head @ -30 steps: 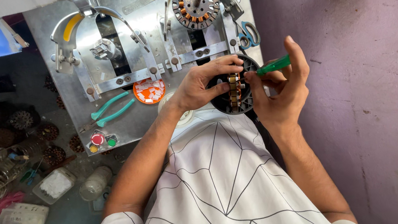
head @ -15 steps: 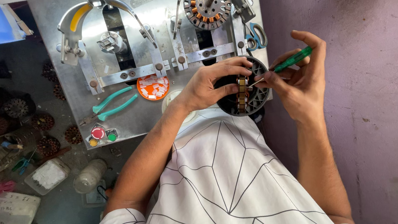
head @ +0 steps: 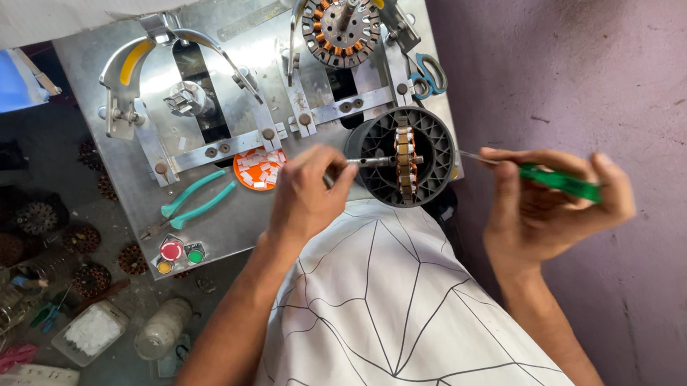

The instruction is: The person uses a screwdriver and their hands to attach wires and components to a motor stator at a workshop bench.

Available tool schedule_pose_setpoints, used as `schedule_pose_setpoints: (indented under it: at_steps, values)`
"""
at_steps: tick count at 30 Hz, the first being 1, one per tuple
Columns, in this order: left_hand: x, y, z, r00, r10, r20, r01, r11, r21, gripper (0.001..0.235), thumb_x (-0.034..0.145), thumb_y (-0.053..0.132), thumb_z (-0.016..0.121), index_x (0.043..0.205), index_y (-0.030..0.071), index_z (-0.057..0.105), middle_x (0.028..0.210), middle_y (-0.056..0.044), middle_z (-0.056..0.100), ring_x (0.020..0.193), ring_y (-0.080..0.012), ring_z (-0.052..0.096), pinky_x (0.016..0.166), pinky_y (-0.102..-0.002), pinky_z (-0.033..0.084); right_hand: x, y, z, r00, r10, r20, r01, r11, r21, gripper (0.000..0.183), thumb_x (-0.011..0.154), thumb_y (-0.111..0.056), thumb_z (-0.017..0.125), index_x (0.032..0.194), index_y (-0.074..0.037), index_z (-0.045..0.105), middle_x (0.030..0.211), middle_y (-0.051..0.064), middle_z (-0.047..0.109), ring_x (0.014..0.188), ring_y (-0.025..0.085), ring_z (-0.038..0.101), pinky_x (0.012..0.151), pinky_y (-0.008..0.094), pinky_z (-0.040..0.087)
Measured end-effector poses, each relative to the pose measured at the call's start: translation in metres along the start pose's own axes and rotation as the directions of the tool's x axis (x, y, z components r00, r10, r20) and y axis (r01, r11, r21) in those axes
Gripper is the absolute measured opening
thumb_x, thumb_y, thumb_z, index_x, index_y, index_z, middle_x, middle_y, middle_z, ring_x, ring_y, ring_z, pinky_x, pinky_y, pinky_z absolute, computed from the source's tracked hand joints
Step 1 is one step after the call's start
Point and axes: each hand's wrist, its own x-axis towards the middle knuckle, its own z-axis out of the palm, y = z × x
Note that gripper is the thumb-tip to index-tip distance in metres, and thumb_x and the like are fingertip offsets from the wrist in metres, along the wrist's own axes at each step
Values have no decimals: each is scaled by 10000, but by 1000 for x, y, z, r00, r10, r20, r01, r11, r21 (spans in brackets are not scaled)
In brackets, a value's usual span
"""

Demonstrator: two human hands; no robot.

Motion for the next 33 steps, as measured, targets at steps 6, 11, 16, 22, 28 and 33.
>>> schedule_pose_setpoints:
  at_steps: [6,11,16,22,28,33]
  values:
    - [-18,-79,23,959,46,278,-187,842,507,175,684,-11,680,855,0,716,873,-215,714,801,-397,711,688,-489,574,2,-7,-14,943,331,-31,-318,925,209,588,1151,113,669,1447,-139,228,1127,138,594,963,299,766,924,418,651]
    - [-7,-111,60,966,225,131,-260,801,540,80,720,96,687,688,32,722,738,-195,697,728,-375,713,656,-501,573,-24,9,-13,957,277,90,-291,930,225,560,1124,123,635,1440,-106,235,1120,159,601,949,301,748,917,424,664]
    - [-10,-85,51,966,254,43,-240,828,506,88,715,88,663,755,58,736,829,-193,727,803,-381,729,679,-494,583,-11,31,-15,941,261,217,-306,929,207,325,1124,-88,564,1350,-65,332,943,112,638,833,222,747,807,360,649]
    - [-23,-1,20,893,385,-233,-411,908,-75,235,767,68,719,995,110,679,900,-50,756,830,-239,756,747,-411,595,1,43,-13,615,310,725,-447,895,-3,371,1107,-257,578,1348,5,473,796,112,682,650,145,681,603,282,573]
    - [-39,52,0,953,292,-84,-301,872,-386,395,934,152,686,1298,130,533,858,-7,707,748,-177,723,708,-388,541,8,31,10,518,427,741,-381,891,-247,276,1114,-153,699,1142,97,586,756,178,680,477,148,545,460,252,415]
    - [-17,37,16,805,453,-383,-588,690,-421,134,919,199,700,989,150,598,835,49,699,755,-131,699,696,-357,519,66,28,25,281,339,898,-25,938,-346,258,1050,-111,642,1020,144,664,702,154,714,428,152,624,492,288,506]
